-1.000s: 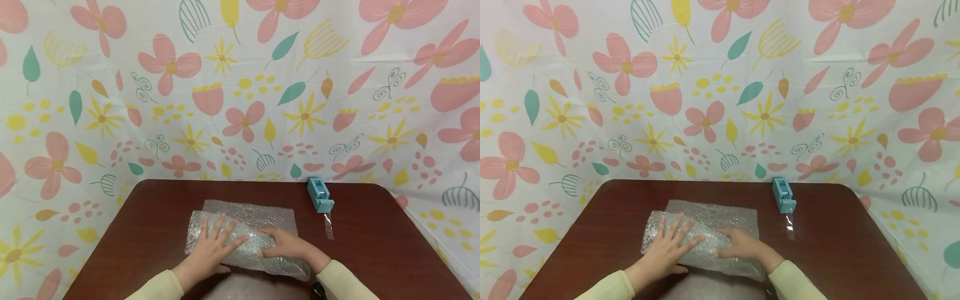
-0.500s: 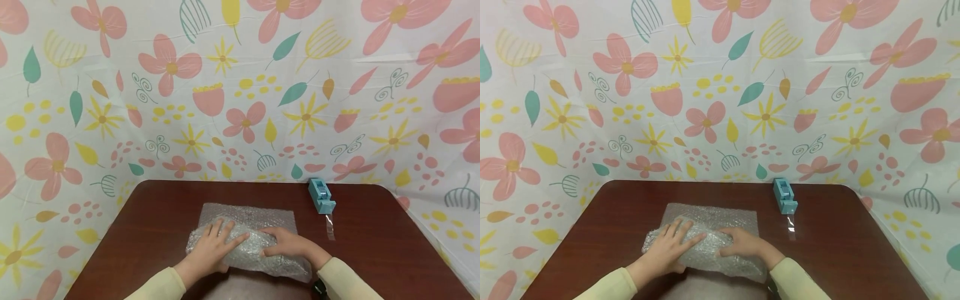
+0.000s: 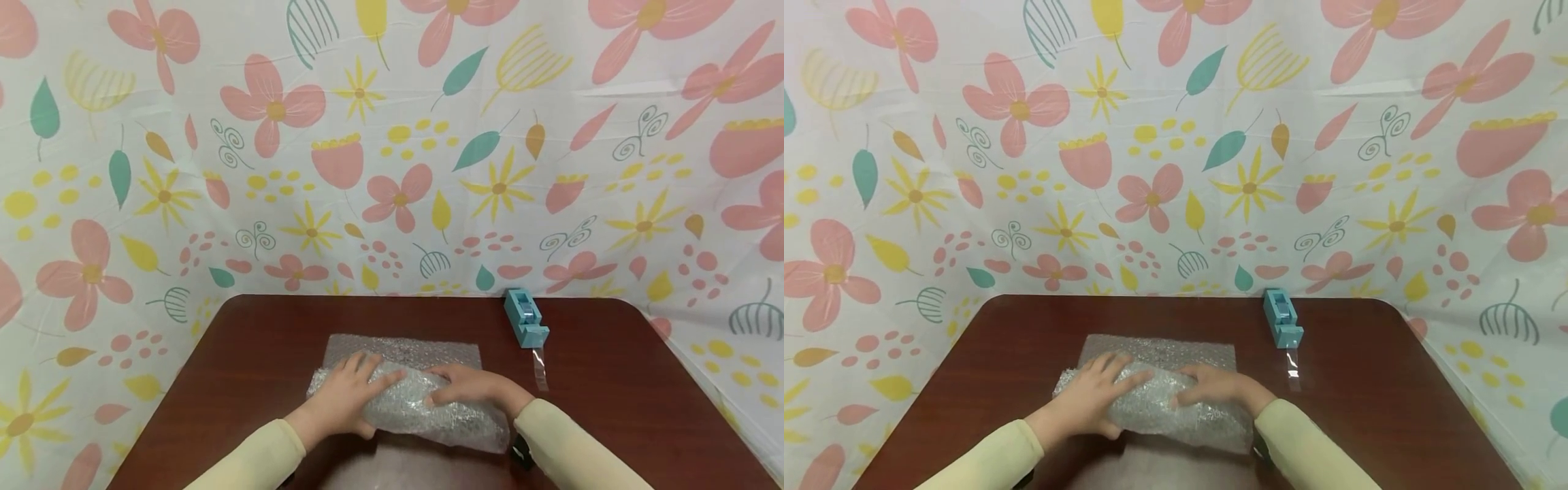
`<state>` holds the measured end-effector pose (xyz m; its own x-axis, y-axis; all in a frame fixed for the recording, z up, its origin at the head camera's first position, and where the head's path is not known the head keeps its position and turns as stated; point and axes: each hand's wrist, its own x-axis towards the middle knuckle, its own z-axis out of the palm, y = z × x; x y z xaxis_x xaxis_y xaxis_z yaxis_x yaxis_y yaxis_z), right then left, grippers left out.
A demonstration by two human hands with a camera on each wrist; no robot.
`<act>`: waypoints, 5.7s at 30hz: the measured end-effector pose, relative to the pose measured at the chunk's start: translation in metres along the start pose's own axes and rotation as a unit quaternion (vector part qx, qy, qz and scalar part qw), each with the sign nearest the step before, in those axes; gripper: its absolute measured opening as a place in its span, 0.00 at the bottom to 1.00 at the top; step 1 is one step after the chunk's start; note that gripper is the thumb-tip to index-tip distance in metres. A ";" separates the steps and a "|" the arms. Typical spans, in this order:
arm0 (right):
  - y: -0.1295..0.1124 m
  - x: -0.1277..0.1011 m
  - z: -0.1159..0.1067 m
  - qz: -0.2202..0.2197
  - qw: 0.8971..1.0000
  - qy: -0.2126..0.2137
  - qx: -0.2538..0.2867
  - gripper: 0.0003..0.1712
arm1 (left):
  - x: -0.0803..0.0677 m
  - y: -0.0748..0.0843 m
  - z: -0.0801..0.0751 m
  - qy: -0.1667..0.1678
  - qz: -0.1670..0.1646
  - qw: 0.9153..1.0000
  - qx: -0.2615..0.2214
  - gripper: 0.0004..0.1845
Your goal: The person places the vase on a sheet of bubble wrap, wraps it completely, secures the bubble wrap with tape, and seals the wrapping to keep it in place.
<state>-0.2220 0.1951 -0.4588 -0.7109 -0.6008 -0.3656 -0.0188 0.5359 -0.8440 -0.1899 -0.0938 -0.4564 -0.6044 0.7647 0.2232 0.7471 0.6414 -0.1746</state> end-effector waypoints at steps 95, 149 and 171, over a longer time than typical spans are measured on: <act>0.001 -0.053 0.009 -0.022 0.972 0.132 -0.193 0.59 | 0.016 -0.022 -0.006 -0.069 -0.021 0.993 -0.092 0.55; -0.023 0.001 -0.002 -0.035 0.952 0.113 -0.282 0.53 | 0.069 -0.044 -0.026 -0.221 -0.091 0.948 -0.210 0.48; -0.026 0.010 -0.011 0.030 0.972 0.068 -0.221 0.53 | 0.036 -0.008 -0.021 -0.061 -0.046 0.996 -0.048 0.47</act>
<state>-0.2361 0.1813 -0.4358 -0.8056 -0.4929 -0.3288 -0.2539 0.7886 -0.5601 -0.2121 -0.0721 -0.4270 -0.6960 0.7088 0.1145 0.7068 0.7045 -0.0647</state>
